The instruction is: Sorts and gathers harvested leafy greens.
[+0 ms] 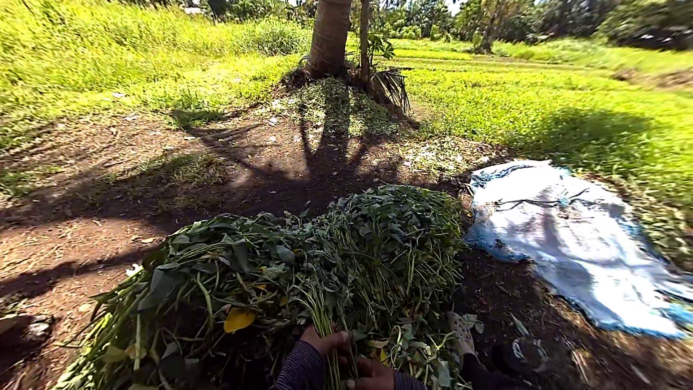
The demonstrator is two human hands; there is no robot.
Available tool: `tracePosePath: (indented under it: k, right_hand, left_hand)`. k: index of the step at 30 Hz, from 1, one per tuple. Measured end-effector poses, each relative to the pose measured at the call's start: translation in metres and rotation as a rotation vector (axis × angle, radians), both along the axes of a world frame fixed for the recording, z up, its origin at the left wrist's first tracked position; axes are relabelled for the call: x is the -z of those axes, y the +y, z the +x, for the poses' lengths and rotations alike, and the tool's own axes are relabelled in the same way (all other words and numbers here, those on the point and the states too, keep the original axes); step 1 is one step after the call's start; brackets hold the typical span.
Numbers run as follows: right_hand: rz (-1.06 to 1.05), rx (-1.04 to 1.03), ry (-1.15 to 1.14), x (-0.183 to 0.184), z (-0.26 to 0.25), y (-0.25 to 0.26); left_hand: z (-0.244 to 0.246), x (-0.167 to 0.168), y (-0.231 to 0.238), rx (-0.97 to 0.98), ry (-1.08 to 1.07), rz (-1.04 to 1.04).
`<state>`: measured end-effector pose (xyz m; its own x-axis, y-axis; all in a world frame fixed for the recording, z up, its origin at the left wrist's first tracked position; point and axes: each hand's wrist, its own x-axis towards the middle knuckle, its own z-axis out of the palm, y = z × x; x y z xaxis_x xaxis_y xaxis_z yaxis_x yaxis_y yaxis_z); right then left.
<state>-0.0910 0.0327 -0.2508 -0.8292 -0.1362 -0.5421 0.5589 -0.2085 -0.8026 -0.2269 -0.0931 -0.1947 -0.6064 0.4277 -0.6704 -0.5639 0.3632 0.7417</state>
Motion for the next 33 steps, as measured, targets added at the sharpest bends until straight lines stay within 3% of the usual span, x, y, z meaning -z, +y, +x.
tracePosePath:
  k: [4, 7, 9, 11, 15, 19, 23, 26, 29, 33]
  right_hand:
    - [0.015, 0.16, -0.089, -0.012, -0.02, -0.016]
    - [-0.137, 0.479, -0.249, 0.004, -0.031, -0.024]
    - [-0.124, 0.634, -0.362, 0.004, -0.034, -0.027]
    - [0.136, 0.511, -0.316, -0.003, -0.027, -0.026]
    - [0.795, -0.161, -0.013, 0.009, 0.012, -0.016]
    - [0.871, -0.497, -0.138, 0.035, 0.046, 0.02]
    - [0.932, -0.484, -0.215, -0.014, 0.048, 0.074]
    - [0.854, -0.352, -0.009, -0.049, 0.028, 0.064]
    - [0.717, -0.296, 0.152, -0.018, 0.014, 0.024]
    - [0.779, -0.364, 0.13, 0.014, 0.018, -0.009]
  left_hand:
    - [-0.001, 0.01, -0.005, 0.095, 0.187, -0.103]
    - [-0.002, 0.014, -0.003, -0.029, 0.139, -0.043]
    - [-0.003, 0.015, -0.003, -0.113, 0.108, -0.008]
    - [-0.007, 0.015, -0.004, -0.243, 0.131, 0.016]
    - [-0.024, 0.011, -0.009, -0.489, 0.198, 0.038]
    - [-0.031, 0.002, -0.015, -0.504, 0.2, 0.035]
    - [-0.03, -0.003, -0.013, -0.48, 0.154, 0.052]
    - [-0.031, -0.007, -0.011, -0.475, 0.13, 0.086]
    - [-0.03, -0.007, -0.01, -0.482, 0.095, 0.138]
    - [-0.037, 0.003, -0.021, -0.593, 0.171, 0.204]
